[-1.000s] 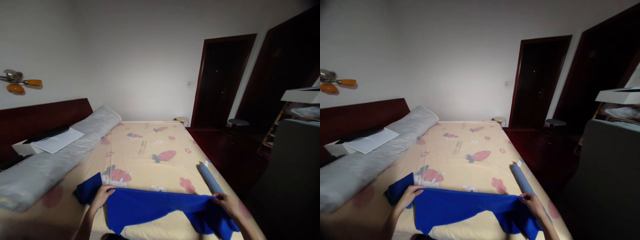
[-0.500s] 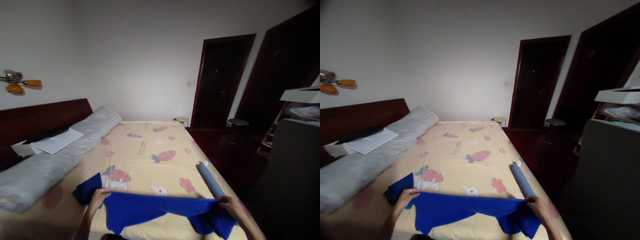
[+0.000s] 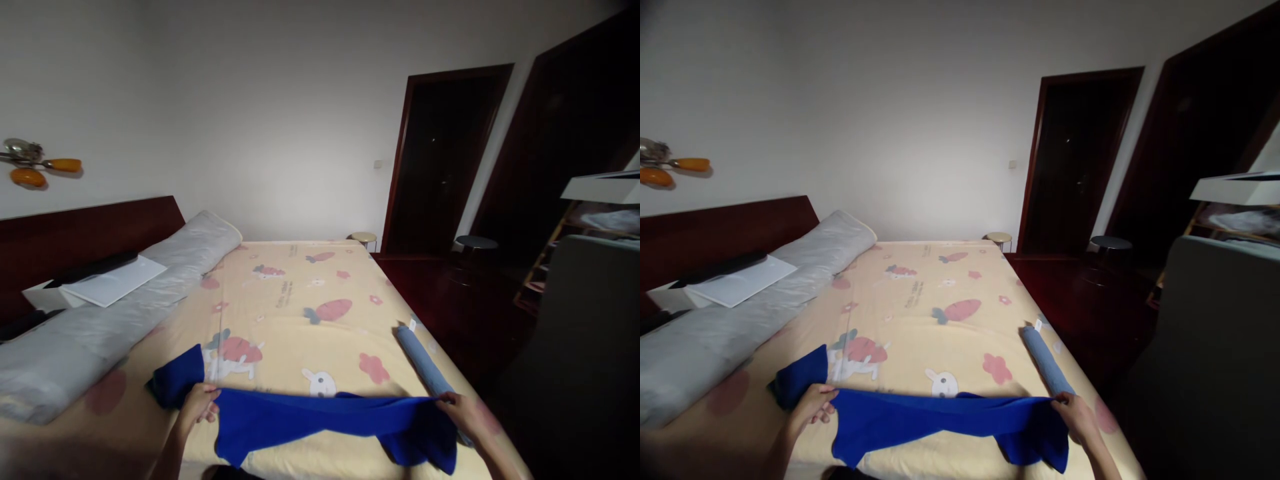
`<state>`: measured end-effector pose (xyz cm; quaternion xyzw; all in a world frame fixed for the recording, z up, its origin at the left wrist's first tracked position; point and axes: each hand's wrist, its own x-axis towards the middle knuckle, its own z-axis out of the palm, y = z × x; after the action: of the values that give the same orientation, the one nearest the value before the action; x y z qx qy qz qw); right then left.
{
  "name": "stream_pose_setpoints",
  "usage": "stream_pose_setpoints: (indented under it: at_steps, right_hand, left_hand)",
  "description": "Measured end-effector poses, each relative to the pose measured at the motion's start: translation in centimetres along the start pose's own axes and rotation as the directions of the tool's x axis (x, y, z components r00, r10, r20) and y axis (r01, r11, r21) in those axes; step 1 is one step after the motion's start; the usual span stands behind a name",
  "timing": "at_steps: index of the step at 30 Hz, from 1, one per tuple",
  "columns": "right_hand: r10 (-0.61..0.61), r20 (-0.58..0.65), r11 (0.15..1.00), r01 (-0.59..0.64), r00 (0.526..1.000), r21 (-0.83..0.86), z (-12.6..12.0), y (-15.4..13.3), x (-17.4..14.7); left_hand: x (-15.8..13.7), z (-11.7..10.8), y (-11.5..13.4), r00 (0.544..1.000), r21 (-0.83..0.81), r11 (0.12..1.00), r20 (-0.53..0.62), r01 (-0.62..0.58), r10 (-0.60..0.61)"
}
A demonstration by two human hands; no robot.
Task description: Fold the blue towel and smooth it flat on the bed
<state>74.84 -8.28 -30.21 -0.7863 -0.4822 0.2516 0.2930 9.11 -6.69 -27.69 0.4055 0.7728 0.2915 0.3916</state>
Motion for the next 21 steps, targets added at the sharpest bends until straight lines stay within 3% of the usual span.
stream_pose_setpoints:
  at_steps: [11,21]
  right_hand:
    - [0.008,-0.029,0.999,-0.009,1.000,-0.039,-0.3,0.1,-0.2]
    - [-0.035,-0.059,0.999,0.035,0.998,0.001,0.3,1.0,0.2]
  left_hand:
    - [-1.5,0.4,0.2,0.996,-0.084,0.994,-0.030,0.076,-0.079]
    - [-1.2,0.7,0.7,0.999,-0.072,0.997,-0.041,-0.039,0.036]
